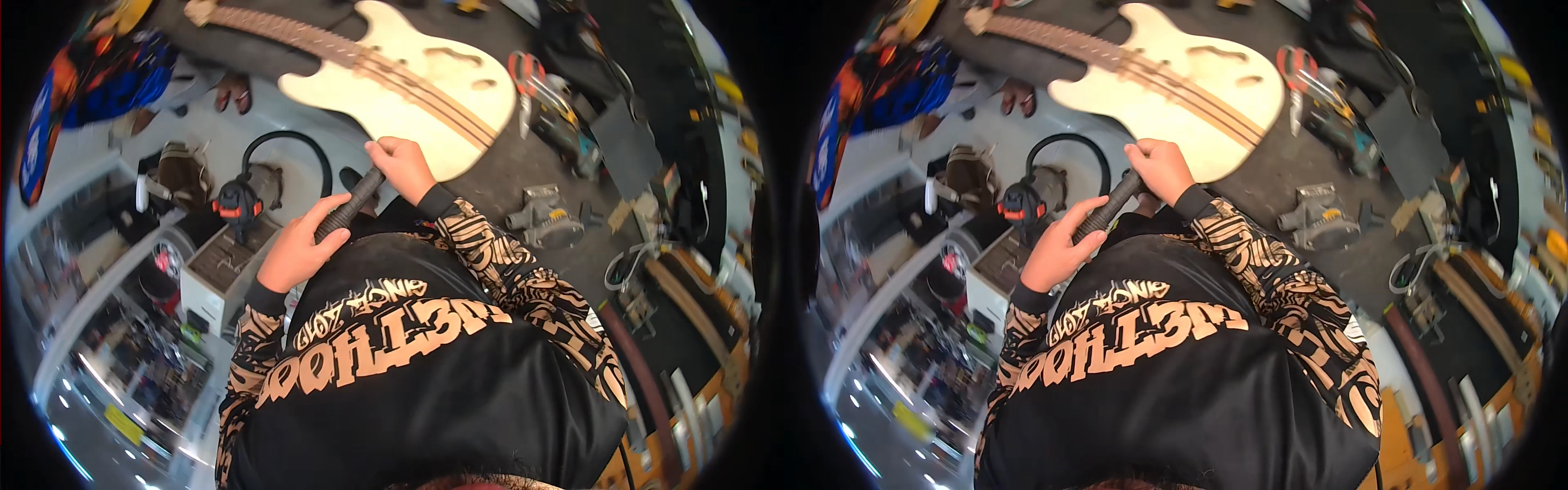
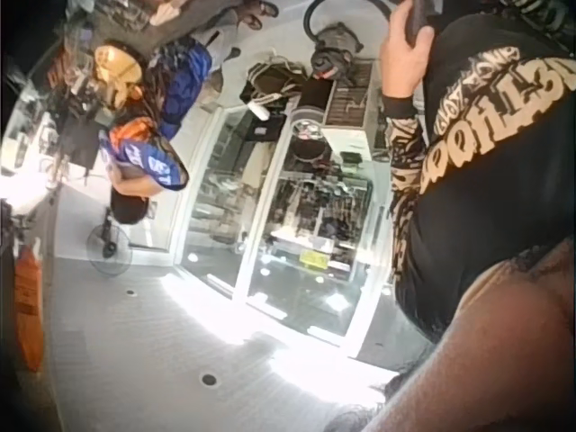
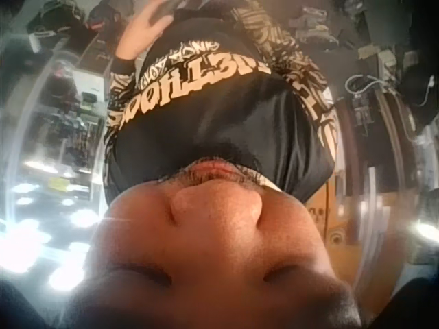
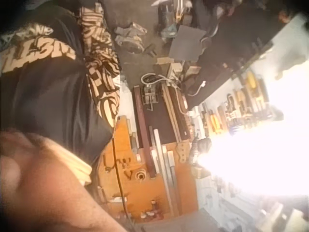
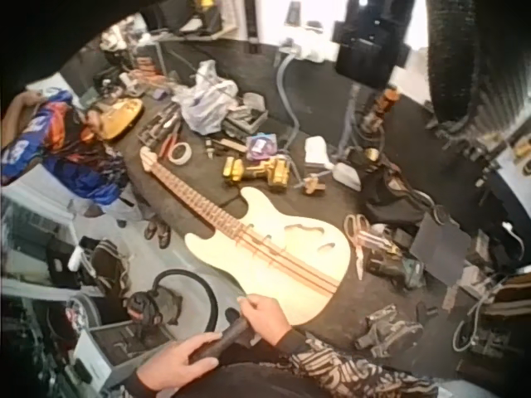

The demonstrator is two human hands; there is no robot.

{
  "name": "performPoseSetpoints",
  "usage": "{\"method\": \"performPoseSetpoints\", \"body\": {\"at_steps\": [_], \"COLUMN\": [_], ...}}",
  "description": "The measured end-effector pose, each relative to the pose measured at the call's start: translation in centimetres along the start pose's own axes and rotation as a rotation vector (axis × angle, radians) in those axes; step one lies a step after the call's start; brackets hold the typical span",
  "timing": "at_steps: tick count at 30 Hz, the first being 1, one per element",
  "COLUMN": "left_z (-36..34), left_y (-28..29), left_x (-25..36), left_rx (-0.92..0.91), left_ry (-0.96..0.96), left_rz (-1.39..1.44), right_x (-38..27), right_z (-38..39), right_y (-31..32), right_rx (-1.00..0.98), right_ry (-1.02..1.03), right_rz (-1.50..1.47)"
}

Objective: The person connects a vacuum hose to a power sander and then uses the sander to sand the edges of a wooden guitar neck.

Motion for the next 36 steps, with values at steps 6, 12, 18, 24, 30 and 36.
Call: {"method": "performPoseSetpoints", "body": {"at_steps": [6, 12, 18, 24, 30, 36], "left_z": [3.7, 3.1, -2.7, -4.0, -8.4, -9.9], "left_y": [1.7, -2.3, -4.9, -0.4, 6.6, 7.2], "left_x": [-8.8, -21.4, -48.4, -76.8, -83.5, -84.9], "left_rx": [0.342, 0.382, 0.328, 0.472, 0.428, 0.241], "left_ry": [0.029, 0.011, 0.306, 0.863, 0.94, 1.007], "left_rz": [0.086, 0.167, 0.062, -0.174, -0.211, -0.315], "right_x": [0.0, -0.9, 0.1, 6.2, 13.5, 14.7], "right_z": [-3.3, -4.3, -2.6, -4.6, -2.6, 0.2], "right_y": [-8.5, -14.5, -19.0, -23.2, -24.9, -27.3], "right_rx": [0.038, -0.213, -0.187, -0.065, -0.029, -0.013], "right_ry": [-0.229, 0.154, 0.533, 0.366, 0.035, -0.055], "right_rz": [-0.307, 0.554, 1.005, 0.931, 1.002, 0.991]}}
Point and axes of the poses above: each hand's wrist, its own z-axis away from the middle knuckle, its own y-axis out of the back of the hand, x = y × z, the point moved 7 cm from there along -z, towards the middle knuckle, and after that the axes turned 13 degrees about -z, right-handed, at the moved point
